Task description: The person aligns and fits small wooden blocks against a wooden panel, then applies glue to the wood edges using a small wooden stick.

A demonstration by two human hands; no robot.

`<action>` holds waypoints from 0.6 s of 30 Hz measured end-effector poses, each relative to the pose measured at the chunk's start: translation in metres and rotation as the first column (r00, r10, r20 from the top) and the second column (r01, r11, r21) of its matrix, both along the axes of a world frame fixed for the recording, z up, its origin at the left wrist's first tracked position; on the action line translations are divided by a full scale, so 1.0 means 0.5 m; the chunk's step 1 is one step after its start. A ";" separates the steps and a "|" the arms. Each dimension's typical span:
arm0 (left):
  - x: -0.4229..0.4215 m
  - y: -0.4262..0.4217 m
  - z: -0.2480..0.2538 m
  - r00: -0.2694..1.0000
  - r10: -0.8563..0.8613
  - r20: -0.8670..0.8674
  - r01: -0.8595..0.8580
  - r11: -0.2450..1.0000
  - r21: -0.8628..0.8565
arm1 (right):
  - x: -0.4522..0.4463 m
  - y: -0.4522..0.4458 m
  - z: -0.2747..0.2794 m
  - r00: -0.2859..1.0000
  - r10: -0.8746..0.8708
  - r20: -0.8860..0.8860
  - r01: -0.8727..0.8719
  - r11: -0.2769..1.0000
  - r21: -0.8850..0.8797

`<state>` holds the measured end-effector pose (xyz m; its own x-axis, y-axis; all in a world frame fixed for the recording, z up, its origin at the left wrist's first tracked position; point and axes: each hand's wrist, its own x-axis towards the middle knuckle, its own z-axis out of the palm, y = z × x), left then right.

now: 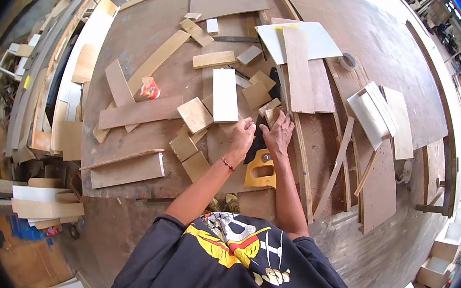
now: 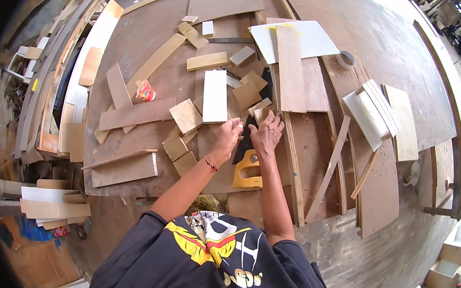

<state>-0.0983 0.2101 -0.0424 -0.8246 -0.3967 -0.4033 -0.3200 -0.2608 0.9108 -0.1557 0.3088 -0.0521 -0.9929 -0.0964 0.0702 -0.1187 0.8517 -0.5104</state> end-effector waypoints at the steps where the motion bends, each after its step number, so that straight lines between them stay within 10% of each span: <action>1: -0.006 0.002 -0.002 1.000 -0.005 0.010 0.006 1.000 -0.003 | -0.004 0.006 -0.002 0.999 0.033 0.012 -0.033 0.999 -0.014; 18: 0.115 -0.038 0.076 0.944 0.235 -0.232 -0.153 0.934 0.323 | 0.154 0.001 0.101 0.948 0.250 -0.196 -0.316 0.811 -0.493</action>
